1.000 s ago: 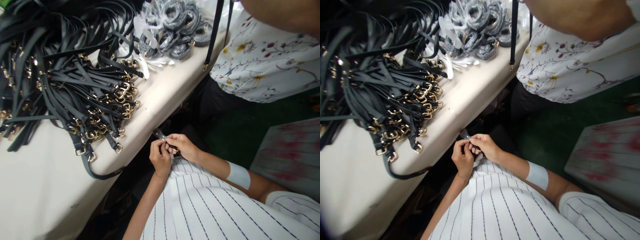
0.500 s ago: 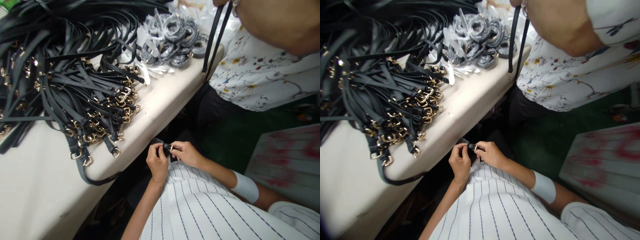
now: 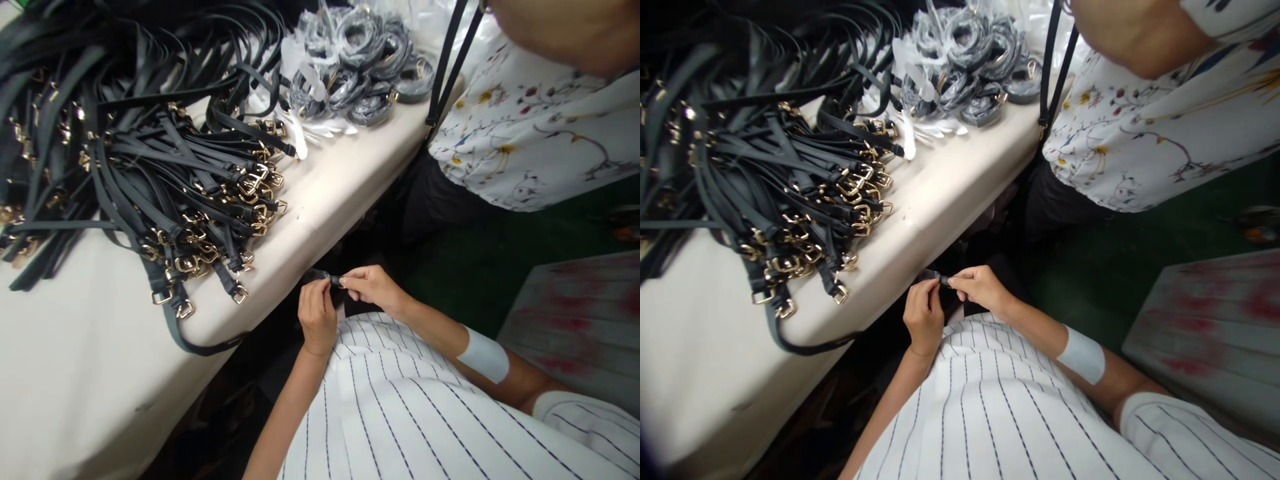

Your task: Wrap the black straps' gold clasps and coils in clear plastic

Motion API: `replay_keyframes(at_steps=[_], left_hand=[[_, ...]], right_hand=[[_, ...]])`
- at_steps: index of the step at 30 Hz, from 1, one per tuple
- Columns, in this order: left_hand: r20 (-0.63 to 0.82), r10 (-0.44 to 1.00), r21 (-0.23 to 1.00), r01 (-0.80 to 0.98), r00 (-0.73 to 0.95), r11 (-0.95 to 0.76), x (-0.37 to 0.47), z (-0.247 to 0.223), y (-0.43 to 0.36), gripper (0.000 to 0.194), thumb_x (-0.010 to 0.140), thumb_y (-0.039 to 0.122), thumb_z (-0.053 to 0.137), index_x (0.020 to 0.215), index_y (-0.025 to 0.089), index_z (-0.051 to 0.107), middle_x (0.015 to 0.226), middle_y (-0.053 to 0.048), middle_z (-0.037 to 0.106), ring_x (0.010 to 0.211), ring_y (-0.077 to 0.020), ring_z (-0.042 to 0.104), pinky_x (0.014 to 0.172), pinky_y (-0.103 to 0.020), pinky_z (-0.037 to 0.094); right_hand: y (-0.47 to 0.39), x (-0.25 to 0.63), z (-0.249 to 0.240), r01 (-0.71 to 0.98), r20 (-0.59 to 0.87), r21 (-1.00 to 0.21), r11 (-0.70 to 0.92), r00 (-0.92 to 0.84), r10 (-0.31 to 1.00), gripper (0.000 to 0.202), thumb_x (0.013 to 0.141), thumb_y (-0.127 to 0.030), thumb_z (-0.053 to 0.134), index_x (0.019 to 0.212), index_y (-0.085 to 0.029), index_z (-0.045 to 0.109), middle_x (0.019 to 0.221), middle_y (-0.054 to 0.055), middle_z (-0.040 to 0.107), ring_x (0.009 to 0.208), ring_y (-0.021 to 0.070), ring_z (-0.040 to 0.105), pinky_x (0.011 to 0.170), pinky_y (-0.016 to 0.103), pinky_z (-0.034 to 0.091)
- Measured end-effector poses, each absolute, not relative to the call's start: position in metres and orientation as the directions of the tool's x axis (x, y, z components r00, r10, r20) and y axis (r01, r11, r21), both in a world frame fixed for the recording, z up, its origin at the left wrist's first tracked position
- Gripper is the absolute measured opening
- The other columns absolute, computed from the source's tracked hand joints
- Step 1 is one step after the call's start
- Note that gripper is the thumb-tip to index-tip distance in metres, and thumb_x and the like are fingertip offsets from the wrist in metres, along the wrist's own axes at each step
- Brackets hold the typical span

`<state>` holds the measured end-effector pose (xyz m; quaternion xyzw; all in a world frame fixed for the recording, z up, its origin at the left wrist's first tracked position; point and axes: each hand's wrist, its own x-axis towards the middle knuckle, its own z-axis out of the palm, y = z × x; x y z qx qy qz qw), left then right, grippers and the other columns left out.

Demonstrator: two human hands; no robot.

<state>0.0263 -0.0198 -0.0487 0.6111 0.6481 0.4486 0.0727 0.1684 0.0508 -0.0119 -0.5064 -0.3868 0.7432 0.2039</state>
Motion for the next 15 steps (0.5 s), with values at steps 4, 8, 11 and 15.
replay_keyframes(at_steps=[4, 8, 11, 15], left_hand=[[0.488, 0.832, 0.604, 0.79, -0.264, -0.103, 0.023, -0.051, -0.019, 0.021, 0.091, 0.013, 0.056, 0.11, 0.014, 0.064, 0.096, -0.012, 0.071, 0.089, -0.0212, 0.067, 0.083, -0.037, 0.053], [0.357, 0.804, 0.732, 0.677, -0.474, 0.074, 0.027, -0.047, -0.016, 0.012, 0.089, 0.021, 0.061, 0.099, 0.017, 0.065, 0.085, -0.005, 0.07, 0.078, -0.0173, 0.067, 0.076, -0.031, 0.053], [0.228, 0.805, 0.836, 0.535, -0.547, 0.126, 0.031, -0.042, -0.019, 0.007, 0.088, 0.024, 0.062, 0.092, 0.019, 0.065, 0.081, -0.002, 0.068, 0.073, -0.015, 0.065, 0.072, -0.028, 0.052], [0.22, 0.849, 0.848, 0.525, -0.481, 0.078, 0.033, -0.035, -0.028, 0.007, 0.089, 0.022, 0.059, 0.088, 0.02, 0.065, 0.08, -0.002, 0.066, 0.073, -0.0141, 0.063, 0.071, -0.027, 0.052]], right_hand=[[0.047, 0.169, -0.018, -0.121, -0.66, -0.606, -0.786, -0.475, 0.582, 0.023, 0.077, -0.034, 0.07, 0.077, -0.011, 0.066, 0.052, -0.005, 0.046, 0.039, 0.0008, 0.021, 0.037, 0.019, 0.009], [0.038, 0.164, -0.022, -0.287, -0.635, -0.375, -0.881, -0.613, 0.47, 0.02, 0.077, -0.03, 0.07, 0.079, -0.011, 0.063, 0.054, -0.008, 0.041, 0.041, 0.0004, 0.016, 0.036, 0.016, 0.013], [0.031, 0.157, -0.024, -0.275, -0.621, -0.475, -0.836, -0.569, 0.539, 0.023, 0.077, -0.033, 0.071, 0.082, -0.013, 0.063, 0.056, -0.006, 0.047, 0.041, 0.001, 0.02, 0.038, 0.016, 0.015], [0.023, 0.155, -0.026, 0.037, -0.418, -0.902, -0.429, -0.315, 0.852, 0.023, 0.081, -0.036, 0.067, 0.09, -0.015, 0.066, 0.063, 0.0, 0.061, 0.05, 0.0094, 0.049, 0.047, 0.022, 0.037]])
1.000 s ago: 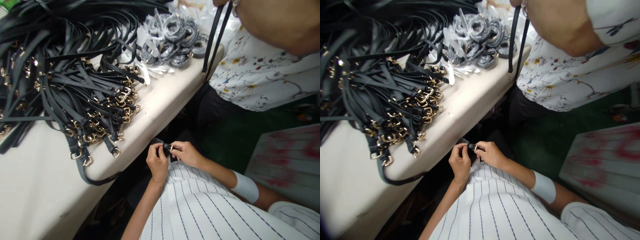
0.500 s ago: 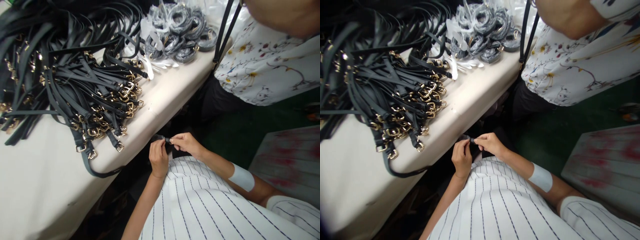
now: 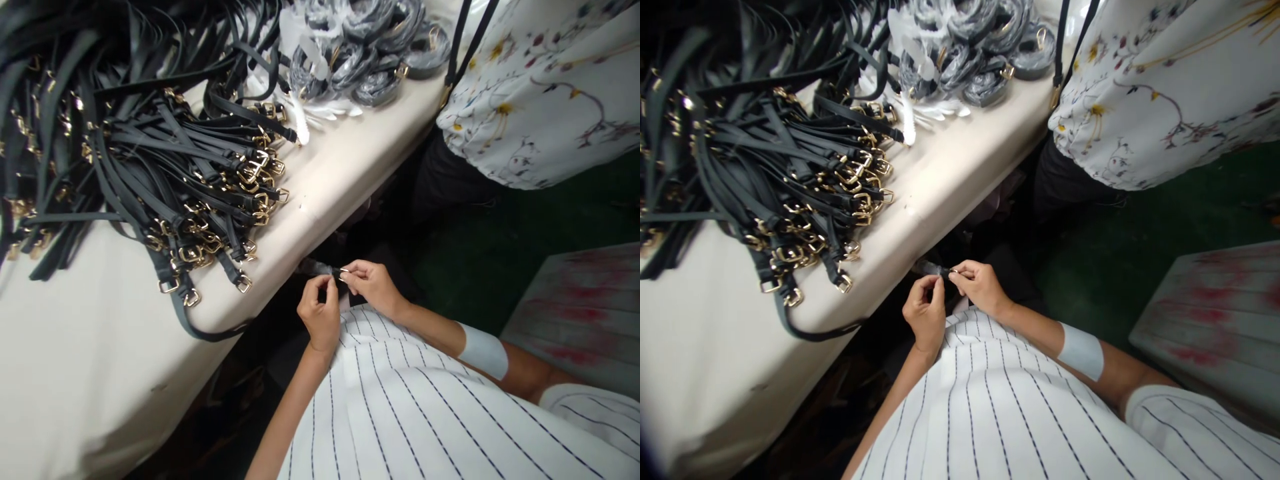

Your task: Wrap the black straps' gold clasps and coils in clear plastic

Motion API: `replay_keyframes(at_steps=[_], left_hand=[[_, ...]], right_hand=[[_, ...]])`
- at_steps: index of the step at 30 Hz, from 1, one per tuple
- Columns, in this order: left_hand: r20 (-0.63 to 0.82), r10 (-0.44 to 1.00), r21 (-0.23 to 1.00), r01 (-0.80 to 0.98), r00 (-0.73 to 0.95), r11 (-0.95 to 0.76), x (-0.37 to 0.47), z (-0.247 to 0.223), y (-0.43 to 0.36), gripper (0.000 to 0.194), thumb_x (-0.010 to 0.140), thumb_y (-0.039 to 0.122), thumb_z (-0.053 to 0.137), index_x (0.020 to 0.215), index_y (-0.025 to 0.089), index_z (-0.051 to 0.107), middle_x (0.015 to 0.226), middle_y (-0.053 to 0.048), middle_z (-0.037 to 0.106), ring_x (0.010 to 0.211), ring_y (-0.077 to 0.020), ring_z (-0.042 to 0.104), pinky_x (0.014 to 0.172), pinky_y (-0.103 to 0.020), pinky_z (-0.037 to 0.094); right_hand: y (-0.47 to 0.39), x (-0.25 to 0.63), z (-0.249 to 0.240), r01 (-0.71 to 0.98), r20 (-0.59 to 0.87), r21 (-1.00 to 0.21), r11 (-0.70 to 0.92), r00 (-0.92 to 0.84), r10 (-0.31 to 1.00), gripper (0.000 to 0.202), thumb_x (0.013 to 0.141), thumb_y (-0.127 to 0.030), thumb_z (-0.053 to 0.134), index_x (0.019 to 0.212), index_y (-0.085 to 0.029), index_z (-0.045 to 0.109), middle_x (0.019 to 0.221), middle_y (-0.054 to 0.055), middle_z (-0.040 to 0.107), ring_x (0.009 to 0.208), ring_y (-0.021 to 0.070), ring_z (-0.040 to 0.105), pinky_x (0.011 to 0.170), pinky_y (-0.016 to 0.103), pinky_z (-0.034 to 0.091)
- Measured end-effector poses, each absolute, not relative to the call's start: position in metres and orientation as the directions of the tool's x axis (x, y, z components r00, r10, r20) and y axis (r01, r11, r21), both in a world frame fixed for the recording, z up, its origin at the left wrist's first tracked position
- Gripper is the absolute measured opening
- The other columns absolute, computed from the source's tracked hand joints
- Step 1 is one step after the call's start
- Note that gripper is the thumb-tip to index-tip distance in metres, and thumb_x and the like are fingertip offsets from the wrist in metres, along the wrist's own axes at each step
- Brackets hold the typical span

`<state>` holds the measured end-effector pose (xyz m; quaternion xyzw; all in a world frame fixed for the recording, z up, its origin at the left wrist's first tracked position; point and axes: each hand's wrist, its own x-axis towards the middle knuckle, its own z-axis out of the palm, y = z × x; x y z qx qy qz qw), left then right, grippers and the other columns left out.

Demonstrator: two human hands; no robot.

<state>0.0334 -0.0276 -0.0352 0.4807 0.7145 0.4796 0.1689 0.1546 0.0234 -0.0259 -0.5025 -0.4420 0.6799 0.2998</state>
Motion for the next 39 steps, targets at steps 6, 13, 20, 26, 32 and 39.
replay_keyframes(at_steps=[6, 13, 20, 26, 32, 39], left_hand=[[0.376, 0.892, 0.741, 0.66, -0.251, -0.127, 0.032, -0.036, -0.031, 0.01, 0.088, 0.013, 0.058, 0.092, 0.018, 0.066, 0.086, -0.006, 0.069, 0.081, -0.0175, 0.062, 0.078, -0.033, 0.052], [0.204, 0.926, 0.848, 0.531, -0.319, -0.004, 0.021, -0.043, -0.032, 0.011, 0.091, 0.022, 0.056, 0.093, 0.019, 0.066, 0.086, -0.005, 0.069, 0.079, -0.0171, 0.065, 0.075, -0.031, 0.053], [0.17, 0.953, 0.826, 0.564, -0.253, 0.002, 0.016, -0.036, -0.029, 0.012, 0.091, 0.023, 0.056, 0.091, 0.02, 0.067, 0.085, -0.004, 0.069, 0.079, -0.0171, 0.066, 0.074, -0.03, 0.053], [0.269, 0.952, 0.72, 0.687, -0.145, -0.099, 0.011, -0.04, -0.034, 0.014, 0.091, 0.017, 0.053, 0.095, 0.019, 0.067, 0.088, -0.008, 0.07, 0.085, -0.0203, 0.064, 0.08, -0.036, 0.052], [0.306, 0.933, 0.691, 0.719, -0.187, -0.083, 0.016, -0.045, -0.04, 0.012, 0.091, 0.015, 0.054, 0.093, 0.018, 0.066, 0.088, -0.007, 0.07, 0.083, -0.0182, 0.064, 0.078, -0.033, 0.052], [0.287, 0.87, 0.723, 0.687, -0.401, 0.079, 0.018, -0.044, -0.03, 0.012, 0.089, 0.024, 0.059, 0.098, 0.018, 0.066, 0.086, -0.005, 0.07, 0.078, -0.0167, 0.066, 0.075, -0.03, 0.052]], right_hand=[[0.013, 0.163, -0.033, 0.589, 0.018, -0.751, 0.3, -0.436, 0.9, 0.032, 0.096, -0.029, 0.046, 0.115, -0.015, 0.068, 0.097, 0.013, 0.073, 0.087, 0.0245, 0.067, 0.08, 0.036, 0.049], [0.031, 0.178, -0.045, 0.505, 0.034, -0.708, 0.494, -0.674, 0.738, 0.039, 0.1, -0.034, 0.04, 0.124, -0.019, 0.066, 0.087, 0.01, 0.072, 0.079, 0.0208, 0.064, 0.073, 0.033, 0.047], [0.04, 0.179, -0.052, 0.391, 0.049, -0.822, 0.415, -0.676, 0.735, 0.03, 0.095, -0.037, 0.051, 0.108, -0.022, 0.074, 0.075, 0.007, 0.069, 0.07, 0.0191, 0.06, 0.073, 0.033, 0.048], [0.023, 0.157, -0.055, 0.411, -0.051, -0.888, 0.207, -0.535, 0.843, 0.019, 0.092, -0.031, 0.057, 0.092, -0.018, 0.072, 0.085, 0.008, 0.073, 0.077, 0.0198, 0.066, 0.075, 0.032, 0.049], [0.023, 0.145, -0.049, 0.058, -0.405, -0.905, -0.421, -0.413, 0.816, 0.02, 0.084, -0.035, 0.066, 0.082, -0.015, 0.064, 0.063, 0.0, 0.066, 0.046, 0.0103, 0.054, 0.046, 0.022, 0.04], [0.036, 0.137, -0.04, -0.38, -0.533, -0.491, -0.784, -0.58, 0.616, 0.024, 0.079, -0.03, 0.076, 0.077, -0.012, 0.06, 0.067, 0.001, 0.067, 0.053, 0.0042, 0.053, 0.048, 0.013, 0.042]])
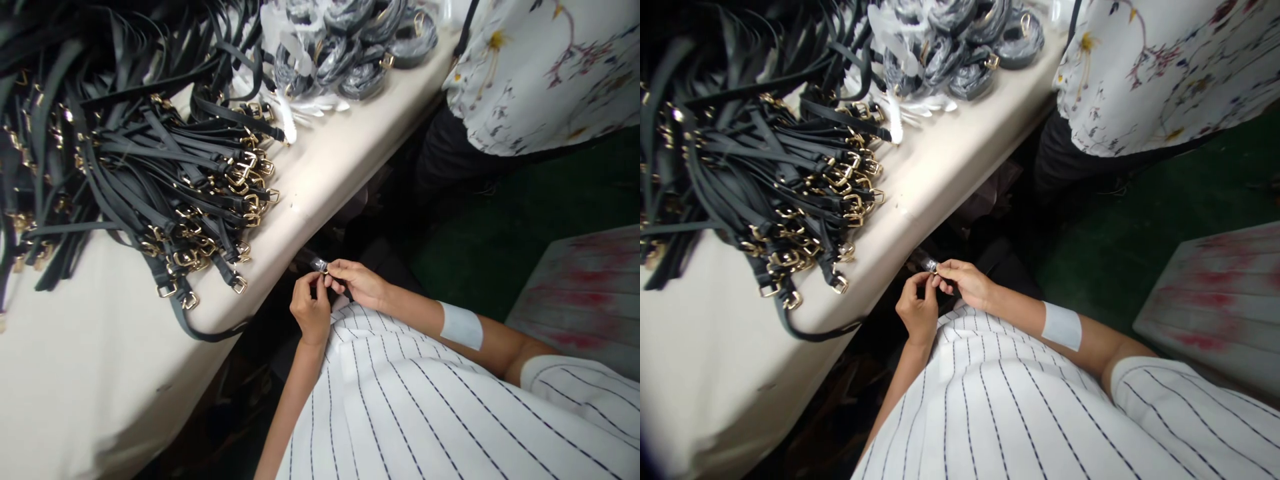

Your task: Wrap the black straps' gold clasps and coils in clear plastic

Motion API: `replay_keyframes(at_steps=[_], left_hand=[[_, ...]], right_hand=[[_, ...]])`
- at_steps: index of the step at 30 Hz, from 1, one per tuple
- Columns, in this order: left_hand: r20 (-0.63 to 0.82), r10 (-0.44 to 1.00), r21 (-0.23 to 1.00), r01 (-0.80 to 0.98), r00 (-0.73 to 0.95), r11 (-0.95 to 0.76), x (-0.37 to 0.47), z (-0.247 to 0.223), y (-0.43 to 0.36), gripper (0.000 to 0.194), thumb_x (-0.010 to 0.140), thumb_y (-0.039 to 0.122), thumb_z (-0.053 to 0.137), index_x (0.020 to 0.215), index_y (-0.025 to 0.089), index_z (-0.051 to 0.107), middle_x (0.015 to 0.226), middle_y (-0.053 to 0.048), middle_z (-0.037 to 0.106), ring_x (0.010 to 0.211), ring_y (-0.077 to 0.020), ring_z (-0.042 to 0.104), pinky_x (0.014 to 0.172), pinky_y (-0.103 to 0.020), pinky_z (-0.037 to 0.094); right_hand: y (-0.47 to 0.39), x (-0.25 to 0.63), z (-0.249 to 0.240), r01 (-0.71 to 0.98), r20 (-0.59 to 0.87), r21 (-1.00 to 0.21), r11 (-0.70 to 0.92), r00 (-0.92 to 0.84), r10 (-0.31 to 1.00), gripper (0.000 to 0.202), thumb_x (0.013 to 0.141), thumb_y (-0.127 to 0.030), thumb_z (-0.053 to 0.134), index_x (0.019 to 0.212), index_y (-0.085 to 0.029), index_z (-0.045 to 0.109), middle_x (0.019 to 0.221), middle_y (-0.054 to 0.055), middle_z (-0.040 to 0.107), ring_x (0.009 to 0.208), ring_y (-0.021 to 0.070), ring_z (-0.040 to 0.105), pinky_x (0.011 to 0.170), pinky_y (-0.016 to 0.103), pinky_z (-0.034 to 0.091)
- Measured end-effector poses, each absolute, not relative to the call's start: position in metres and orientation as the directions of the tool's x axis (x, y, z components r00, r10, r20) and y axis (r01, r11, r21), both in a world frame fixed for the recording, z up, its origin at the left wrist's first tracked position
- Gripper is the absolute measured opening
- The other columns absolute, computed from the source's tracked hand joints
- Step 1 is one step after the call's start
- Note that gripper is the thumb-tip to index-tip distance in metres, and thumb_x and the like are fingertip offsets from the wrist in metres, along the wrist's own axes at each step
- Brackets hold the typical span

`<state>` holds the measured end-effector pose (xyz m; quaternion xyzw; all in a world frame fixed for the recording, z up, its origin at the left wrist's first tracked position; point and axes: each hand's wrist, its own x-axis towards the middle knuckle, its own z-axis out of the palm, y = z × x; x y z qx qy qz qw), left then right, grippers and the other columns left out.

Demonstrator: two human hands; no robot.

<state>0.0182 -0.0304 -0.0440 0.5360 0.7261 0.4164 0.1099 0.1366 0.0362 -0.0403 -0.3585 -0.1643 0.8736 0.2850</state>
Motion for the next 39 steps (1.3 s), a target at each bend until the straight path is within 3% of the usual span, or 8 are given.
replay_keyframes(at_steps=[3, 6, 12, 16, 20, 27, 34, 39], left_hand=[[0.144, 0.847, 0.802, 0.562, -0.511, 0.202, 0.013, -0.046, -0.025, 0.021, 0.085, 0.028, 0.064, 0.103, 0.018, 0.067, 0.087, -0.004, 0.072, 0.077, -0.0163, 0.067, 0.075, -0.029, 0.052], [-0.035, 0.813, 0.876, 0.374, -0.581, 0.305, 0.006, -0.054, -0.018, 0.021, 0.078, 0.031, 0.069, 0.093, 0.017, 0.073, 0.081, -0.004, 0.072, 0.073, -0.0169, 0.066, 0.073, -0.029, 0.051], [-0.314, 0.808, 0.914, 0.07, -0.499, 0.399, 0.009, -0.081, -0.01, 0.025, 0.075, 0.034, 0.068, 0.084, 0.011, 0.072, 0.067, -0.002, 0.066, 0.059, -0.014, 0.058, 0.061, -0.028, 0.048], [-0.264, 0.847, 0.92, 0.143, -0.461, 0.365, 0.017, -0.075, -0.018, 0.021, 0.077, 0.032, 0.066, 0.085, 0.014, 0.072, 0.068, 0.0, 0.065, 0.062, -0.0138, 0.058, 0.062, -0.026, 0.046], [-0.1, 0.874, 0.892, 0.346, -0.476, 0.291, 0.022, -0.063, -0.023, 0.016, 0.081, 0.031, 0.064, 0.082, 0.017, 0.071, 0.076, -0.002, 0.067, 0.071, -0.0153, 0.059, 0.07, -0.028, 0.045], [0.057, 0.879, 0.83, 0.512, -0.474, 0.222, 0.023, -0.05, -0.02, 0.013, 0.087, 0.025, 0.057, 0.081, 0.019, 0.066, 0.076, -0.001, 0.064, 0.071, -0.0146, 0.058, 0.07, -0.027, 0.044], [0.08, 0.931, 0.826, 0.546, -0.355, 0.137, 0.034, -0.039, -0.021, 0.015, 0.084, 0.024, 0.059, 0.071, 0.02, 0.063, 0.072, -0.001, 0.061, 0.072, -0.0159, 0.056, 0.074, -0.028, 0.045], [0.055, 0.819, 0.841, 0.469, -0.571, 0.271, 0.005, -0.04, -0.021, 0.014, 0.086, 0.03, 0.058, 0.081, 0.018, 0.065, 0.072, 0.001, 0.061, 0.066, -0.014, 0.055, 0.066, -0.026, 0.044]], right_hand=[[0.038, 0.13, -0.043, -0.374, -0.578, -0.364, -0.853, -0.628, 0.522, 0.023, 0.079, -0.027, 0.076, 0.08, -0.015, 0.057, 0.07, 0.0, 0.066, 0.055, 0.0046, 0.056, 0.051, 0.013, 0.046], [0.038, 0.123, -0.049, -0.36, -0.613, -0.389, -0.848, -0.586, 0.53, 0.018, 0.083, -0.022, 0.072, 0.08, -0.016, 0.056, 0.069, 0.0, 0.067, 0.054, 0.0064, 0.059, 0.051, 0.015, 0.048], [0.038, 0.129, -0.064, -0.007, -0.36, -0.916, -0.402, -0.43, 0.828, 0.011, 0.089, -0.024, 0.063, 0.083, -0.015, 0.062, 0.064, -0.003, 0.065, 0.055, 0.0077, 0.058, 0.056, 0.018, 0.045], [0.036, 0.137, -0.058, 0.465, -0.178, -0.884, 0.035, -0.405, 0.897, 0.012, 0.093, -0.027, 0.059, 0.094, -0.018, 0.067, 0.083, 0.001, 0.072, 0.079, 0.0139, 0.066, 0.074, 0.023, 0.045], [0.039, 0.139, -0.052, 0.674, -0.169, -0.724, 0.148, -0.381, 0.909, 0.02, 0.095, -0.033, 0.055, 0.094, -0.017, 0.067, 0.088, 0.008, 0.074, 0.08, 0.0189, 0.069, 0.072, 0.026, 0.044], [0.049, 0.153, -0.046, 0.381, -0.354, -0.903, -0.198, -0.4, 0.845, 0.024, 0.088, -0.041, 0.062, 0.085, -0.017, 0.063, 0.062, -0.001, 0.067, 0.048, 0.0106, 0.058, 0.05, 0.021, 0.041], [0.052, 0.155, -0.036, 0.517, -0.287, -0.856, -0.018, -0.446, 0.848, 0.009, 0.086, -0.022, 0.062, 0.08, -0.016, 0.066, 0.064, -0.001, 0.067, 0.059, 0.0105, 0.059, 0.058, 0.021, 0.037], [0.066, 0.186, -0.014, 0.496, -0.367, -0.868, -0.015, -0.62, 0.693, 0.016, 0.089, -0.031, 0.059, 0.095, -0.018, 0.067, 0.069, -0.001, 0.068, 0.059, 0.0098, 0.059, 0.059, 0.021, 0.039]])
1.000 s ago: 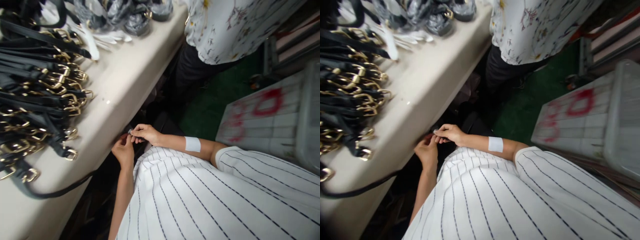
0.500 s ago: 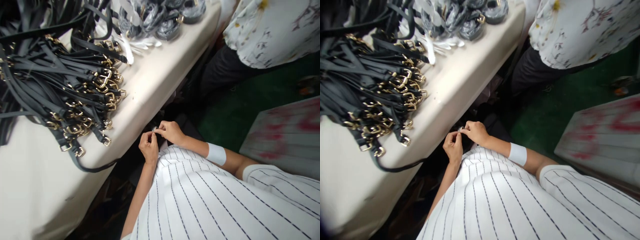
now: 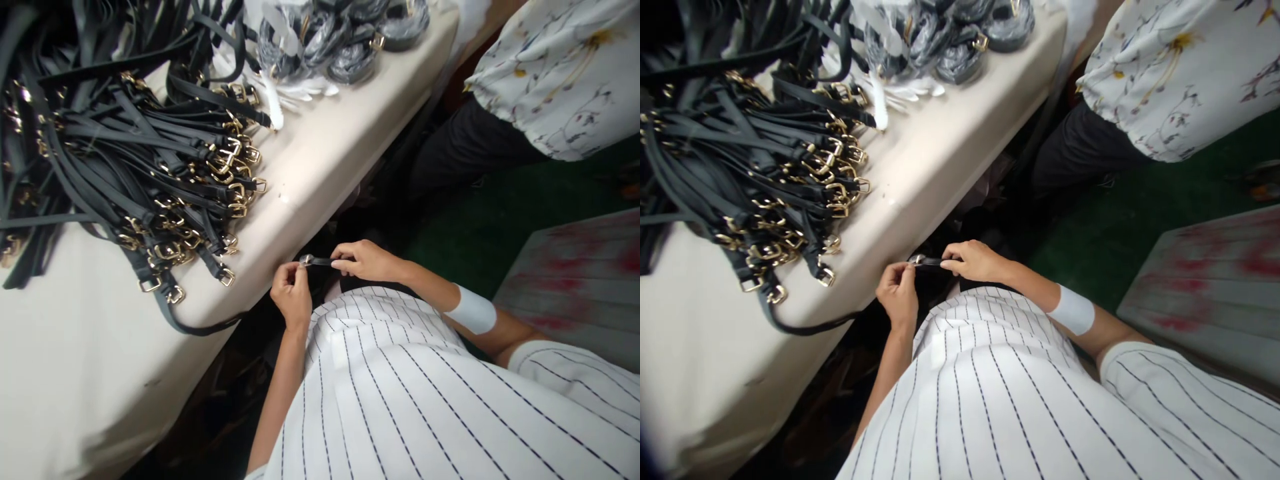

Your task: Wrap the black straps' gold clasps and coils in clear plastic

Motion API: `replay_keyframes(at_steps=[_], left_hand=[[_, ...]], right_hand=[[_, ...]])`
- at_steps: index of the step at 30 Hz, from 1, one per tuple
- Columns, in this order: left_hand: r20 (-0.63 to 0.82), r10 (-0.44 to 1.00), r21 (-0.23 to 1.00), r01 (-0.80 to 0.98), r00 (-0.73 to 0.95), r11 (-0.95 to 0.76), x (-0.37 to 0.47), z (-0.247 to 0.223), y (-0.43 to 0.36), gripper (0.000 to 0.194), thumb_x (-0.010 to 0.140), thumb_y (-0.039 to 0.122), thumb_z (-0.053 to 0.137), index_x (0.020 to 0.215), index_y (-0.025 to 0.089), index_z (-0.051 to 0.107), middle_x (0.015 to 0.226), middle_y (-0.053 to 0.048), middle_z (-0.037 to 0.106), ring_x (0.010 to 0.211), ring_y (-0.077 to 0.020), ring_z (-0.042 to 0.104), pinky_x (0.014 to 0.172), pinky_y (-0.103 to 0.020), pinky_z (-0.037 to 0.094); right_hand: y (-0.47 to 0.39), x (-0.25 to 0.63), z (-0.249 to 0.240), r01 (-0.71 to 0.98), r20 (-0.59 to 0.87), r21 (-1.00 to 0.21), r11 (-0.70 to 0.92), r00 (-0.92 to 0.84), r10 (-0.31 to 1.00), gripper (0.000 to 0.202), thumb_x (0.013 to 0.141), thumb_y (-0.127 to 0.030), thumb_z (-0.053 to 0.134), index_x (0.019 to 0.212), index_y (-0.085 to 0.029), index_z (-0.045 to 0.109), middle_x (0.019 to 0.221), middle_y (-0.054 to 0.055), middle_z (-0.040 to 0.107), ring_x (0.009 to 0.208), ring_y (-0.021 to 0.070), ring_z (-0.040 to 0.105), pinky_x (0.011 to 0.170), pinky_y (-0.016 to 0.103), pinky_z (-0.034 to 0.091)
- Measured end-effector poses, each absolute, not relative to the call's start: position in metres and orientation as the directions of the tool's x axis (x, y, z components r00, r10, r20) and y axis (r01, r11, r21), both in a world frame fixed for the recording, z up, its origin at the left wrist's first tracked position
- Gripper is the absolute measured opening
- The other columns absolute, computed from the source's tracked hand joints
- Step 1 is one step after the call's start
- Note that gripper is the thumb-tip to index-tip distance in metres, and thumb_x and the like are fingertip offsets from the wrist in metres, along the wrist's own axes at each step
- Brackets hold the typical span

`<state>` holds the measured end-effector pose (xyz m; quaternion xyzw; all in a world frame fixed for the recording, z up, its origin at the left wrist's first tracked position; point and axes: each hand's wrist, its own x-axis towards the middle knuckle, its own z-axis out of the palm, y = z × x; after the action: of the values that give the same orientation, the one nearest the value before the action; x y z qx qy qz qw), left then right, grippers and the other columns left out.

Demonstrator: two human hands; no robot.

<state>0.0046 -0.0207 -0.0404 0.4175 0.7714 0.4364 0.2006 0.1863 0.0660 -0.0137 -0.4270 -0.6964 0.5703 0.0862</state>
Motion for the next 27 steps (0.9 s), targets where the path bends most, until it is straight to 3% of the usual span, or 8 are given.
replay_keyframes(at_steps=[4, 9, 12, 14, 16, 19, 23, 27], left_hand=[[0.022, 0.723, 0.843, 0.402, -0.69, 0.358, -0.009, -0.04, -0.024, 0.015, 0.084, 0.029, 0.058, 0.08, 0.016, 0.064, 0.065, 0.003, 0.057, 0.06, -0.013, 0.052, 0.061, -0.025, 0.043], [0.082, 0.857, 0.827, 0.515, -0.508, 0.226, 0.019, -0.016, -0.025, 0.011, 0.083, 0.024, 0.06, 0.076, 0.019, 0.065, 0.07, 0.001, 0.061, 0.065, -0.0129, 0.055, 0.066, -0.025, 0.044], [0.145, 0.887, 0.814, 0.563, -0.438, 0.145, 0.019, -0.002, -0.024, 0.011, 0.085, 0.024, 0.059, 0.078, 0.019, 0.065, 0.073, 0.0, 0.061, 0.067, -0.0132, 0.055, 0.068, -0.026, 0.043], [0.07, 0.846, 0.869, 0.449, -0.528, 0.209, 0.006, 0.006, -0.023, 0.011, 0.084, 0.027, 0.061, 0.079, 0.018, 0.066, 0.07, 0.001, 0.061, 0.064, -0.0131, 0.054, 0.065, -0.025, 0.043], [-0.028, 0.782, 0.925, 0.28, -0.623, 0.257, -0.007, 0.014, -0.022, 0.013, 0.081, 0.029, 0.064, 0.077, 0.018, 0.066, 0.065, 0.002, 0.058, 0.06, -0.0122, 0.052, 0.059, -0.024, 0.041], [-0.073, 0.761, 0.971, 0.129, -0.644, 0.202, -0.013, 0.036, -0.017, 0.012, 0.079, 0.027, 0.066, 0.073, 0.017, 0.065, 0.06, 0.004, 0.054, 0.056, -0.0102, 0.047, 0.055, -0.023, 0.037], [0.025, 0.863, 0.989, 0.137, -0.505, 0.051, -0.006, 0.082, 0.0, 0.011, 0.078, 0.025, 0.069, 0.073, 0.017, 0.065, 0.061, 0.004, 0.056, 0.056, -0.0088, 0.045, 0.054, -0.022, 0.035], [0.183, 0.831, 0.982, 0.141, -0.525, -0.128, -0.028, 0.127, 0.017, 0.005, 0.076, 0.018, 0.069, 0.072, 0.016, 0.065, 0.057, 0.005, 0.055, 0.052, -0.0083, 0.046, 0.052, -0.022, 0.034]], right_hand=[[0.077, 0.21, 0.016, 0.52, -0.419, -0.854, -0.025, -0.658, 0.626, 0.021, 0.089, -0.033, 0.057, 0.085, -0.016, 0.07, 0.064, -0.002, 0.065, 0.055, 0.0092, 0.055, 0.056, 0.02, 0.038], [0.086, 0.177, 0.039, 0.586, -0.368, -0.798, 0.14, -0.658, 0.657, 0.017, 0.085, -0.026, 0.061, 0.075, -0.015, 0.07, 0.057, -0.002, 0.062, 0.054, 0.0089, 0.052, 0.055, 0.021, 0.036], [0.095, 0.166, 0.043, 0.558, -0.336, -0.81, 0.178, -0.692, 0.639, 0.017, 0.083, -0.026, 0.066, 0.094, -0.014, 0.07, 0.06, -0.002, 0.063, 0.055, 0.0102, 0.057, 0.057, 0.021, 0.039], [0.103, 0.174, 0.046, 0.478, -0.329, -0.87, 0.119, -0.744, 0.581, 0.031, 0.082, -0.03, 0.068, 0.109, -0.015, 0.066, 0.065, -0.002, 0.065, 0.056, 0.011, 0.059, 0.056, 0.021, 0.043], [0.111, 0.187, 0.052, 0.395, -0.329, -0.919, 0.019, -0.79, 0.517, 0.032, 0.083, -0.032, 0.067, 0.11, -0.014, 0.065, 0.067, 0.0, 0.066, 0.055, 0.0109, 0.06, 0.053, 0.021, 0.044], [0.119, 0.188, 0.072, 0.286, -0.249, -0.958, -0.031, -0.772, 0.585, 0.027, 0.085, -0.029, 0.065, 0.105, -0.011, 0.068, 0.059, -0.001, 0.062, 0.047, 0.007, 0.052, 0.045, 0.018, 0.039], [0.118, 0.153, 0.116, 0.157, -0.067, -0.983, 0.096, -0.791, 0.608, 0.032, 0.081, -0.017, 0.07, 0.112, -0.01, 0.065, 0.055, -0.006, 0.056, 0.044, 0.0026, 0.048, 0.041, 0.012, 0.033], [0.126, 0.146, 0.161, 0.095, -0.029, -0.992, 0.087, -0.822, 0.569, 0.036, 0.079, -0.014, 0.07, 0.114, -0.009, 0.063, 0.063, -0.008, 0.057, 0.05, 0.001, 0.055, 0.046, 0.008, 0.037]])
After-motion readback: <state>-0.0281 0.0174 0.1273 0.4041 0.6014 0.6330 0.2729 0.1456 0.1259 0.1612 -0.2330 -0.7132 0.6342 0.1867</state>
